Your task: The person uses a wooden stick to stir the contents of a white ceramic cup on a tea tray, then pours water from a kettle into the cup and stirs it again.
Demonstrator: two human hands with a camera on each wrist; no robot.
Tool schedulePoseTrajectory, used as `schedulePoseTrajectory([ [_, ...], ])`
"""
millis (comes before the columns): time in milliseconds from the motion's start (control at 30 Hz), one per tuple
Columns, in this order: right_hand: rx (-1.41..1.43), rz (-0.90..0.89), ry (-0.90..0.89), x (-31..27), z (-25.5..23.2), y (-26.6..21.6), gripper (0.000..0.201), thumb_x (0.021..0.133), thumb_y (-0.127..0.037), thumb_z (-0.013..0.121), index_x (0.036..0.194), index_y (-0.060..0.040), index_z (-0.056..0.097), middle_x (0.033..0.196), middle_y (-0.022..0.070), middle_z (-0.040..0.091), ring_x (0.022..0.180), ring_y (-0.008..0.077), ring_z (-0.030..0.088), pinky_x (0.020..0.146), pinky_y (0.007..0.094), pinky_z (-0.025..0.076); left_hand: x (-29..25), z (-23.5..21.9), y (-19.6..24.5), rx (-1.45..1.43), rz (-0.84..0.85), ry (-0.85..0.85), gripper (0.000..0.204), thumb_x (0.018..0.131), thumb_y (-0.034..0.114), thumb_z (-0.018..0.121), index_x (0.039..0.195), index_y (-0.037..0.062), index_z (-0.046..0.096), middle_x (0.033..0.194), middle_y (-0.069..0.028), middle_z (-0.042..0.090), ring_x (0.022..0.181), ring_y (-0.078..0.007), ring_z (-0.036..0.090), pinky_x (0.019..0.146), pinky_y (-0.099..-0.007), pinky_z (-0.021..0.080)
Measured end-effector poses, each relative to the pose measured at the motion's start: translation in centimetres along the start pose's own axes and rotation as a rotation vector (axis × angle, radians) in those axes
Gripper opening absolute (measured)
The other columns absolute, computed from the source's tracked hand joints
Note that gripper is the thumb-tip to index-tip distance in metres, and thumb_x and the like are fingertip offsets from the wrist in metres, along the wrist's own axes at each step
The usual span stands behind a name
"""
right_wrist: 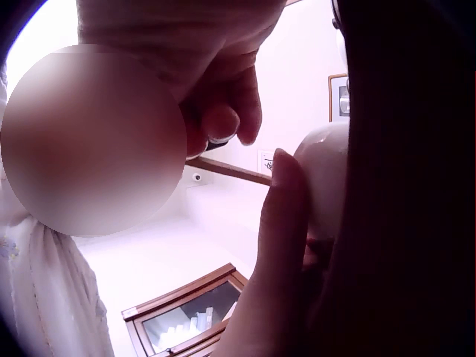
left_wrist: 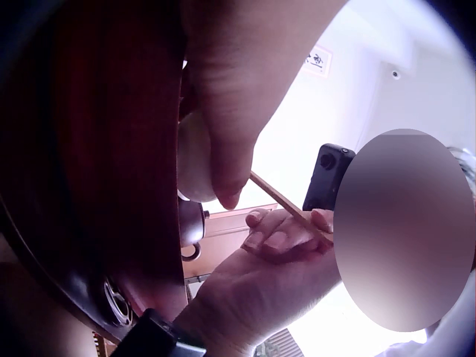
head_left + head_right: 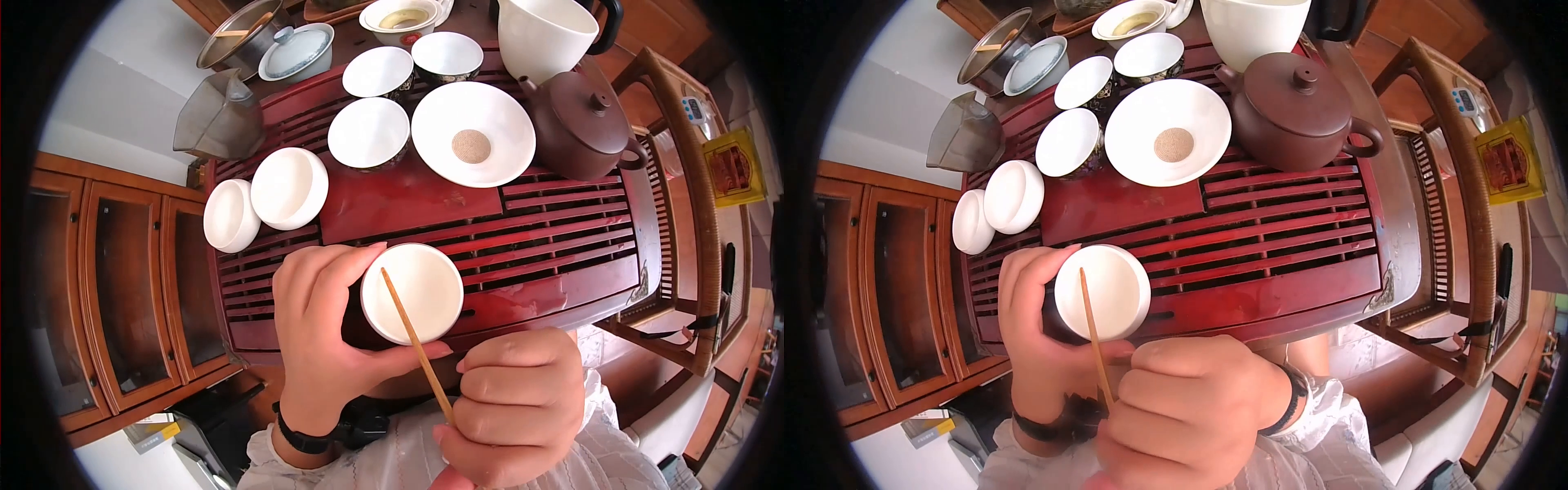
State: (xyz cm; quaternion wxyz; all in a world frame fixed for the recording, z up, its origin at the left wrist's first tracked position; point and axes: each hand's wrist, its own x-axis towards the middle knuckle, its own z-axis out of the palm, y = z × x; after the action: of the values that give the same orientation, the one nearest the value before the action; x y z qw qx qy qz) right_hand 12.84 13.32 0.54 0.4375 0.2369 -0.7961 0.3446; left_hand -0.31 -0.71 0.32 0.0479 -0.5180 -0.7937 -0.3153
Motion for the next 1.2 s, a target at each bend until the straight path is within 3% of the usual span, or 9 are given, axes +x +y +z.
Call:
schedulePoseTrajectory([
  [67, -0.091, 0.051, 0.097, 0.1, 0.1, -0.1, 0.021, 0.076, -0.024, 0.067, 0.069, -0.0085, 0.055, 0.062, -0.0015, 0.045, 0.052, 0.0139, 0.045, 0.049, 0.027, 0.04, 0.1, -0.1, 0.1, 0.002, -0.019, -0.019, 0.091, 0.045, 0.056, 0.089, 0.113, 0.0022, 0.061, 0.105, -0.0112, 0.059, 0.097, -0.0297, 0.056, 0.086, -0.0412, 0.045],
  [200, -0.216, 0.078, 0.18, -0.1, -1.1, -0.3, 0.022, 0.079, -0.025, 0.068, 0.07, -0.0095, 0.055, 0.063, -0.0018, 0.047, 0.052, 0.0138, 0.046, 0.05, 0.0268, 0.04, 0.1, -0.2, 0.0, -0.018, -0.013, -0.018, 0.089, 0.045, 0.052, 0.09, 0.113, 0.0029, 0.061, 0.105, -0.0109, 0.059, 0.097, -0.0296, 0.056, 0.086, -0.0414, 0.045],
  [267, -0.24, 0.132, 0.019, 0.1, -2.6, -1.0, 0.033, 0.096, -0.035, 0.056, 0.079, -0.0069, 0.056, 0.06, -0.001, 0.049, 0.049, 0.0126, 0.048, 0.052, 0.0275, 0.048, 0.2, -0.3, 0.1, -0.025, -0.011, -0.028, 0.086, 0.045, 0.046, 0.091, 0.113, 0.0031, 0.061, 0.106, -0.0108, 0.059, 0.098, -0.0296, 0.055, 0.087, -0.0415, 0.045],
  [400, -0.187, 0.097, 0.032, 0.1, -0.6, -0.2, 0.034, 0.095, -0.038, 0.058, 0.08, -0.0087, 0.053, 0.06, -0.001, 0.046, 0.048, 0.0133, 0.045, 0.051, 0.0266, 0.047, 0.0, -0.1, -0.1, -0.024, -0.009, -0.015, 0.084, 0.045, 0.042, 0.091, 0.113, 0.0032, 0.062, 0.106, -0.0108, 0.059, 0.098, -0.0294, 0.055, 0.086, -0.0412, 0.045],
  [633, -0.199, 0.176, 0.012, 0.5, 0.0, -0.5, 0.036, 0.088, -0.035, 0.065, 0.068, -0.0086, 0.052, 0.055, -0.001, 0.041, 0.042, 0.0143, 0.04, 0.039, 0.027, 0.027, 0.0, -0.1, -0.1, -0.017, -0.019, -0.012, 0.082, 0.045, 0.042, 0.091, 0.112, 0.0032, 0.062, 0.106, -0.0109, 0.059, 0.097, -0.0297, 0.056, 0.086, -0.0409, 0.045],
  [667, -0.2, 0.175, 0.013, 0.6, -0.3, -0.5, 0.036, 0.088, -0.035, 0.065, 0.068, -0.0086, 0.052, 0.055, -0.001, 0.041, 0.042, 0.0143, 0.04, 0.039, 0.027, 0.027, 0.0, 0.0, -0.1, -0.016, -0.02, -0.012, 0.082, 0.045, 0.042, 0.091, 0.112, 0.0032, 0.062, 0.106, -0.011, 0.059, 0.097, -0.0298, 0.056, 0.085, -0.041, 0.045],
  [733, -0.24, 0.279, -0.037, 0.8, -1.3, -0.7, 0.028, 0.071, -0.027, 0.075, 0.066, -0.0126, 0.052, 0.059, -0.0036, 0.046, 0.045, 0.0105, 0.042, 0.04, 0.0232, 0.028, 0.0, -0.1, -0.1, -0.018, -0.014, -0.013, 0.083, 0.045, 0.042, 0.091, 0.112, 0.0031, 0.062, 0.106, -0.0112, 0.059, 0.097, -0.0298, 0.056, 0.085, -0.0411, 0.045],
  [1067, -0.16, 0.17, -0.018, 0.4, -1.1, -0.2, 0.031, 0.073, -0.035, 0.074, 0.068, -0.011, 0.055, 0.058, -0.0029, 0.045, 0.043, 0.0108, 0.041, 0.037, 0.0241, 0.026, 0.2, 0.0, 0.1, -0.04, -0.017, 0.021, 0.078, 0.046, 0.044, 0.091, 0.109, 0.0078, 0.064, 0.098, -0.0065, 0.061, 0.091, -0.0282, 0.056, 0.082, -0.0404, 0.043],
  [1200, -0.19, 0.284, 0.002, 0.1, -2.3, -0.5, 0.031, 0.073, -0.035, 0.073, 0.067, -0.0111, 0.054, 0.06, -0.0024, 0.047, 0.045, 0.0108, 0.043, 0.037, 0.0242, 0.028, 0.0, -0.1, -0.1, -0.012, 0.003, -0.007, 0.086, 0.043, 0.046, 0.091, 0.112, 0.0029, 0.062, 0.104, -0.0115, 0.06, 0.095, -0.0299, 0.056, 0.085, -0.0416, 0.045],
])
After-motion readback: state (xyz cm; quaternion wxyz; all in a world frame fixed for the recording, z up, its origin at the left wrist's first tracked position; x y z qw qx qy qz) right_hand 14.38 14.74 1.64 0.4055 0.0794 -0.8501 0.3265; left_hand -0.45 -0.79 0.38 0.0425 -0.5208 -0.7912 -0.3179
